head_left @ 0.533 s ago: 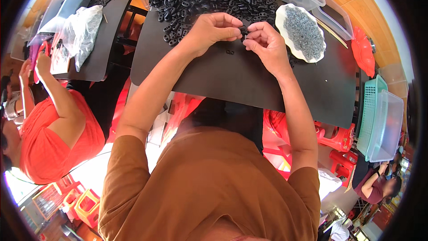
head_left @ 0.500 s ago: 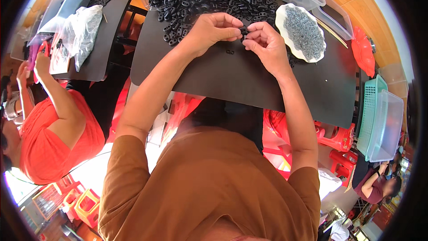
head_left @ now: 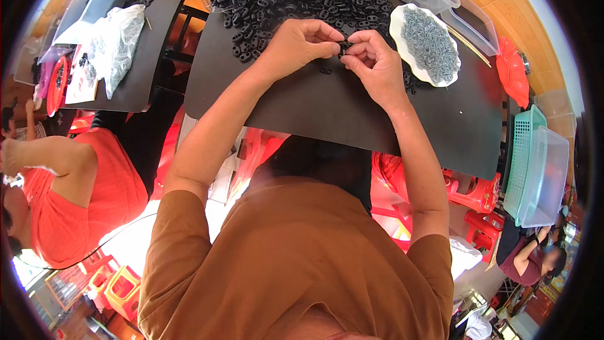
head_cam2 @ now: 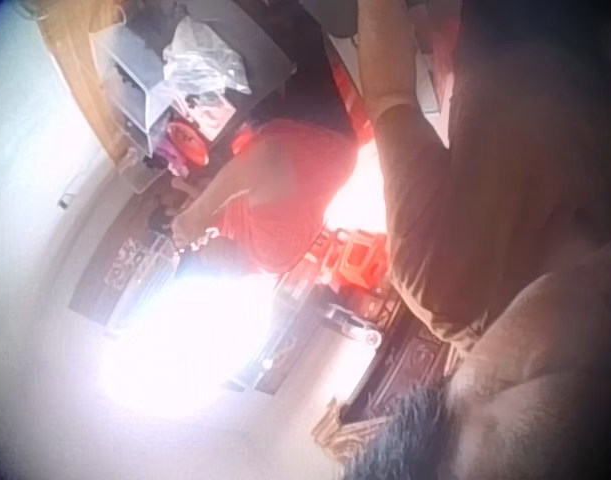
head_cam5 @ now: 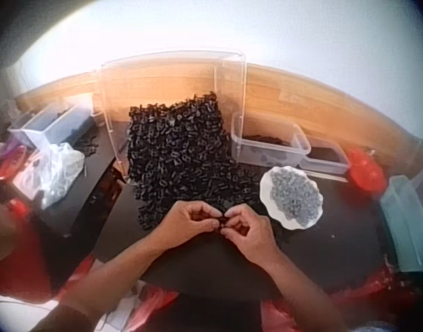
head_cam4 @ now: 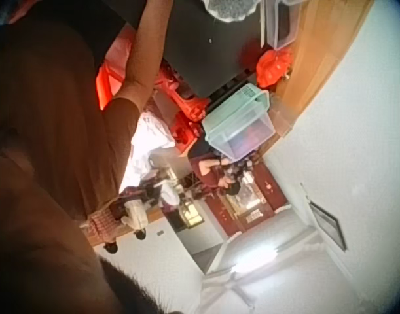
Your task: The person sits at a table and repeatedly picks up small black plastic rings and thin metal pins. They insert the pins into the rings by hand and place the assembled units into a white bowl.
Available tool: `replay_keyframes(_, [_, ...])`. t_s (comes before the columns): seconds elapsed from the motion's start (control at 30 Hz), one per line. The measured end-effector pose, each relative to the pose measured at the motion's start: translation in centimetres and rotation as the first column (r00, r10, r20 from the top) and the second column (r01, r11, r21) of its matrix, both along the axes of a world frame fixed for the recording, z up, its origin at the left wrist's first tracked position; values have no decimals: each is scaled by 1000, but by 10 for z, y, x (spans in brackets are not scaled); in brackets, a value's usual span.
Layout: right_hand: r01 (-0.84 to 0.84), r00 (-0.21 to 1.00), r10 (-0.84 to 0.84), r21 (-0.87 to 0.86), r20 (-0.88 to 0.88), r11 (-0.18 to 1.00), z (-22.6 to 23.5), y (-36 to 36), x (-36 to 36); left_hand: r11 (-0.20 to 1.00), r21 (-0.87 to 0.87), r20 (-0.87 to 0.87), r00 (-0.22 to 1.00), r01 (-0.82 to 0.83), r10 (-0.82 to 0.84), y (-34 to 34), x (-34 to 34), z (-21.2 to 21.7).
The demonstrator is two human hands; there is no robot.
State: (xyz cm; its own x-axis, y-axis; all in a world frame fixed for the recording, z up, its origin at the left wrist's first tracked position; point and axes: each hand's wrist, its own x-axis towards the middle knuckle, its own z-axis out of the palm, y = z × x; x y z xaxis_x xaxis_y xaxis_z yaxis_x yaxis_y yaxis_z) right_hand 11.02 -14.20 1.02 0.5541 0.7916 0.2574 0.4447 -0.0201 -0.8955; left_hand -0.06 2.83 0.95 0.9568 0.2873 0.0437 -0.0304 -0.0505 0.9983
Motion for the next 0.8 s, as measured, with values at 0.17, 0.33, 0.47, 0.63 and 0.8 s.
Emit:
replay_keyframes(0.17, [-3,1000,3,2,17,1000,1,0,-1,998,-54,9,1000,-8,9,1,0,-2])
replay_keyframes(0.33, [-3,999,3,-9,41,1000,1,0,-1,1000,-23,5,1000,-2,2,1,0,-3])
replay_keyframes(0.47, [-2,998,2,-11,70,1000,1,0,-1,1000,-13,5,1000,-12,12,1,1,-5])
replay_keyframes(0.63, [2,997,-2,-7,77,1000,0,0,-1,999,35,21,1000,-5,4,0,-1,-2])
replay_keyframes(0.8, [4,996,-4,-3,90,1000,-1,0,-1,993,115,13,1000,-13,12,-1,0,-4])
